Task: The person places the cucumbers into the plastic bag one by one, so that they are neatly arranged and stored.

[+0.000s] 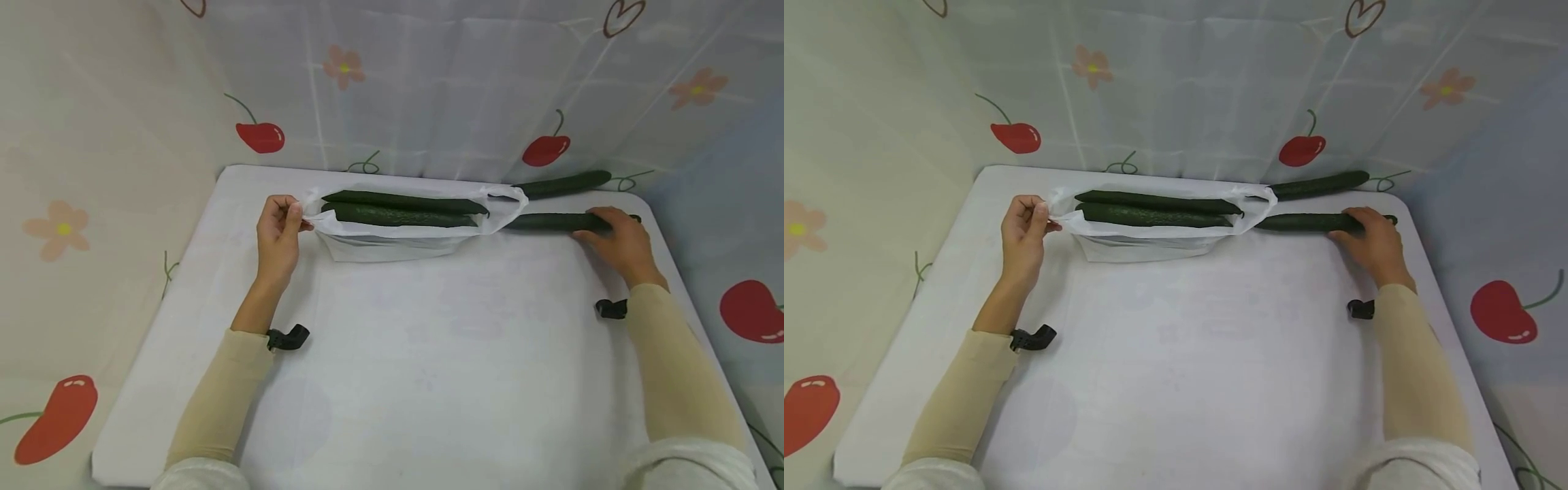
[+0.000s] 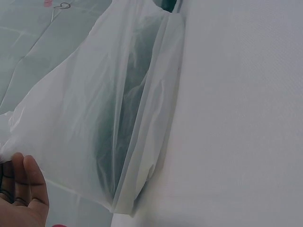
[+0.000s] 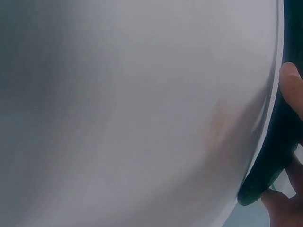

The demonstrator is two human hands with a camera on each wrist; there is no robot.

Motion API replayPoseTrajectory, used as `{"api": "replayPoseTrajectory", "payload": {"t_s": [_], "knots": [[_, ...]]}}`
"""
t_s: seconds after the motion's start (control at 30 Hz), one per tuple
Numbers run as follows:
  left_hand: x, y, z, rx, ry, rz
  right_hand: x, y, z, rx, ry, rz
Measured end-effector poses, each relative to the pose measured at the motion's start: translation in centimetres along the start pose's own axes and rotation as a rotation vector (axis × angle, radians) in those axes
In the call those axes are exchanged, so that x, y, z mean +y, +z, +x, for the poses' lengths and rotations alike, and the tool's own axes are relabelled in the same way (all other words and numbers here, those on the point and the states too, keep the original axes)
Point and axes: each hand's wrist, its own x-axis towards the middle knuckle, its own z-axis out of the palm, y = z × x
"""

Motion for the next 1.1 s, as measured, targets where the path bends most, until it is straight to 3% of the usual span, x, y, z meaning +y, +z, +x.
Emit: {"api": "replayPoseTrajectory", "payload": {"t_s": [0.33,0.77,1.1], "knots": [[0.0,-0.1,0.1,0.002,0.006,0.002,1.1,-0.8,-1.8,0.124,0.079,0.082],[-0.1,0.0,0.2,0.006,-0.001,-0.009,1.2,-2.1,-3.2,0.171,0.131,0.104],[0.0,-0.1,0.2,0.009,0.014,-0.019,-0.5,-3.2,-3.9,0.307,0.091,0.098]]}}
